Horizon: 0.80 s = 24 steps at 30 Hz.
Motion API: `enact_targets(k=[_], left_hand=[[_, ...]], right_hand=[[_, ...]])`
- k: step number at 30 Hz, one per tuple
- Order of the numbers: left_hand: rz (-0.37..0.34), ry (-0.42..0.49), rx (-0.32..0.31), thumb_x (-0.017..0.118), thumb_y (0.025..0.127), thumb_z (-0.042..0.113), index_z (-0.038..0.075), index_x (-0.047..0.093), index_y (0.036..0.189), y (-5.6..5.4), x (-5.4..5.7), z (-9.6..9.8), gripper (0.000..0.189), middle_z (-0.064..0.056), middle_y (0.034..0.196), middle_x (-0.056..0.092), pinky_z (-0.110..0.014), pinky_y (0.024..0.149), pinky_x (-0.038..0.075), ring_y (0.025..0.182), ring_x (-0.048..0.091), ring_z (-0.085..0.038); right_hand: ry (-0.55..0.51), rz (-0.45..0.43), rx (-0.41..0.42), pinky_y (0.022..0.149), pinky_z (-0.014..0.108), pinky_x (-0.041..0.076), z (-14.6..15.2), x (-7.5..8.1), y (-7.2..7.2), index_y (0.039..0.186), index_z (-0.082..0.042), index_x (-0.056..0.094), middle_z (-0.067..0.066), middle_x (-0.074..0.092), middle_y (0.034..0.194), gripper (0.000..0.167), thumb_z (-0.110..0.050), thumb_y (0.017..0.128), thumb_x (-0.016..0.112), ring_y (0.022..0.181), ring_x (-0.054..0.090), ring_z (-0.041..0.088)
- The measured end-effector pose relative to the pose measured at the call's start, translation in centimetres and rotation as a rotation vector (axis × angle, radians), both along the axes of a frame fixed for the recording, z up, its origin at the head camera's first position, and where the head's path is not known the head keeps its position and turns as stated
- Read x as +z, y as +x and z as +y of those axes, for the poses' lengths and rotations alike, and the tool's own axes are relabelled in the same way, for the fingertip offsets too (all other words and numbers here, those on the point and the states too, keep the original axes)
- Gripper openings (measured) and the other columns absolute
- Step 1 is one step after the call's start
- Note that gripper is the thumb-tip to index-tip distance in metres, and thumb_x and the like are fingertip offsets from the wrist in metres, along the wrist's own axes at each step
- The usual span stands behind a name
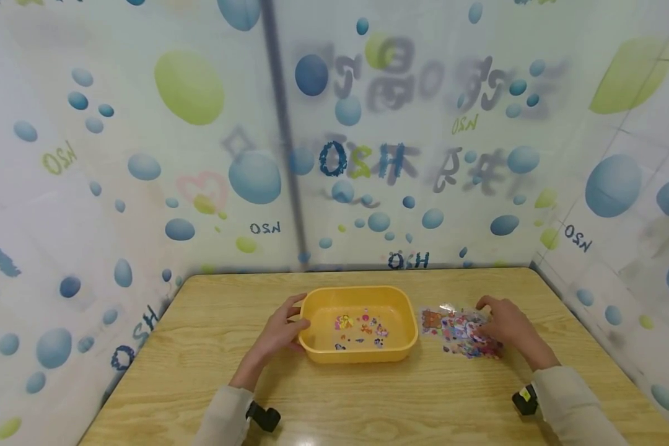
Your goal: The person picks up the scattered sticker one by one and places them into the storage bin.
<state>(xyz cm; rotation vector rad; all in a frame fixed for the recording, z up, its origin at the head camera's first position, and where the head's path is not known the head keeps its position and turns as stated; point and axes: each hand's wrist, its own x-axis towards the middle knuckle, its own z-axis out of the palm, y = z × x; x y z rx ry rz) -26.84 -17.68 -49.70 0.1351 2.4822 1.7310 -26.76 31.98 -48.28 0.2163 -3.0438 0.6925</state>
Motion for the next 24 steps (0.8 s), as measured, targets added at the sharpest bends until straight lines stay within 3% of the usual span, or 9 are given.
enact_targets(k=[6, 14, 24], left_hand=[[-0.007, -0.001, 0.002, 0.064, 0.099, 0.01, 0.02, 0.043, 0.157, -0.04, 0.06, 0.0, 0.063, -0.026, 0.146, 0.055, -0.044, 0.058, 0.065, 0.101, 0.072, -0.033], [-0.014, 0.013, 0.003, 0.064, 0.099, 0.01, 0.02, 0.043, 0.157, 0.07, 0.03, 0.0, 0.062, -0.026, 0.147, 0.055, -0.045, 0.058, 0.065, 0.101, 0.072, -0.032], [-0.012, 0.012, -0.003, 0.063, 0.1, 0.011, 0.019, 0.042, 0.158, 0.03, 0.04, -0.04, 0.063, -0.026, 0.148, 0.053, -0.045, 0.059, 0.065, 0.1, 0.072, -0.031]], right_hand=[[-0.082, 0.0, -0.026, 0.071, 0.049, 0.057, 0.62, -0.06, 0.12, 0.119, 0.009, 0.055, 0.034, 0.066, 0.106, 0.044, -0.002, 0.081, 0.074, 0.094, 0.065, 0.043], [-0.227, -0.06, -0.082, 0.07, 0.034, 0.058, 1.05, -0.3, 0.32, 0.114, 0.008, 0.065, 0.025, 0.07, 0.105, 0.026, -0.003, 0.09, 0.069, 0.088, 0.065, 0.027], [-0.327, -0.045, -0.089, 0.064, 0.027, 0.061, 0.77, -0.29, 0.5, 0.123, 0.012, 0.064, 0.026, 0.067, 0.107, 0.031, 0.004, 0.093, 0.061, 0.079, 0.063, 0.021]])
